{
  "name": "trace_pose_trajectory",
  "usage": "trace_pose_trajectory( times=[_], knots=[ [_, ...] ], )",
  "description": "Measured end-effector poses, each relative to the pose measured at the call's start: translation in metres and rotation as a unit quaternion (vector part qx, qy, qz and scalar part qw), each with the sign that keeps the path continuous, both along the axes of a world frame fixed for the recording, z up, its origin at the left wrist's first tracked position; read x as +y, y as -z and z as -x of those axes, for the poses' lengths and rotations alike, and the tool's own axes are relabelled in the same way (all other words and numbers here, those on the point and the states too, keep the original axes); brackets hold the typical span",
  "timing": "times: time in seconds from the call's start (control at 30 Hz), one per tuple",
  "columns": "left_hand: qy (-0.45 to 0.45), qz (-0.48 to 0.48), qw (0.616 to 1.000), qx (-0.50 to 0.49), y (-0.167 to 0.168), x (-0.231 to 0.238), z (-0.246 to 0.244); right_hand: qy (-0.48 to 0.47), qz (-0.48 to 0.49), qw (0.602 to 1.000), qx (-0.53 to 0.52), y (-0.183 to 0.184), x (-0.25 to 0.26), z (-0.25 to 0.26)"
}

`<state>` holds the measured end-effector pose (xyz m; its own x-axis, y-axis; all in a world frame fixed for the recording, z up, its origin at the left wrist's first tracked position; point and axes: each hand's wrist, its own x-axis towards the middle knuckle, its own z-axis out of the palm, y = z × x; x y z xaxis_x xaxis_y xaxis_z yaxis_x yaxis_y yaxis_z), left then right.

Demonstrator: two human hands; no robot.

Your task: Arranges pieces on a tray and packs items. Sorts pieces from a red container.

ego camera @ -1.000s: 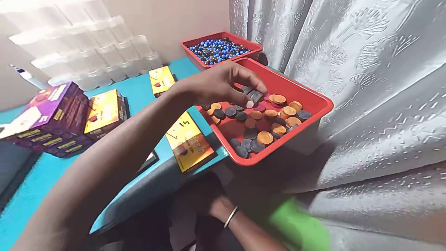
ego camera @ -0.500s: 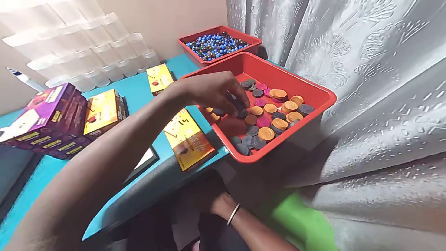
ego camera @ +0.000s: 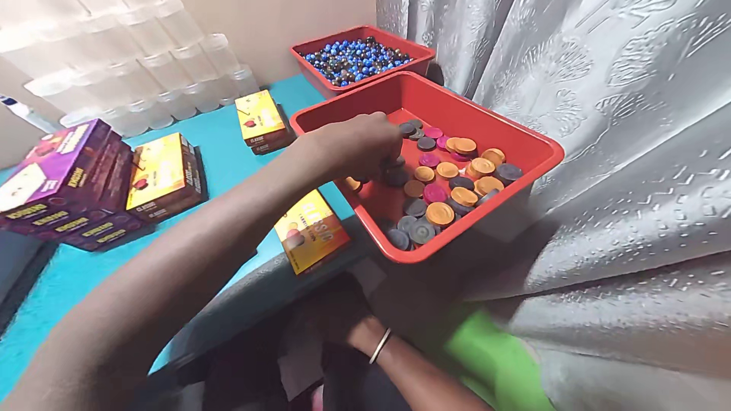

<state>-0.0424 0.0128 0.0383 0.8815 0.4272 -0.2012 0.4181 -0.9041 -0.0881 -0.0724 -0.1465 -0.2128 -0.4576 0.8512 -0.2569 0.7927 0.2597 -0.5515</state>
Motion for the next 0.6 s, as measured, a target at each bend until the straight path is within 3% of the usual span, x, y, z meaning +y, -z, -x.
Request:
trace_pose_trajectory(
  times=[0.2,0.33,0.53,0.6],
  knots=[
    [-0.016,-0.013,0.999,-0.027,0.009,0.0,0.0,-0.004,0.05,0.999,-0.009,-0.016,-0.002,-0.003],
    [0.01,-0.001,0.998,-0.06,0.016,0.009,0.007,0.025,-0.019,0.999,0.027,0.067,-0.007,0.005],
    [0.096,0.037,0.988,-0.119,0.008,0.011,0.014,0.018,0.033,0.999,0.021,-0.009,-0.006,-0.005],
    [0.199,0.033,0.966,-0.163,0.032,0.036,0.003,0.027,0.055,0.998,0.011,-0.025,-0.01,-0.007]
  ],
)
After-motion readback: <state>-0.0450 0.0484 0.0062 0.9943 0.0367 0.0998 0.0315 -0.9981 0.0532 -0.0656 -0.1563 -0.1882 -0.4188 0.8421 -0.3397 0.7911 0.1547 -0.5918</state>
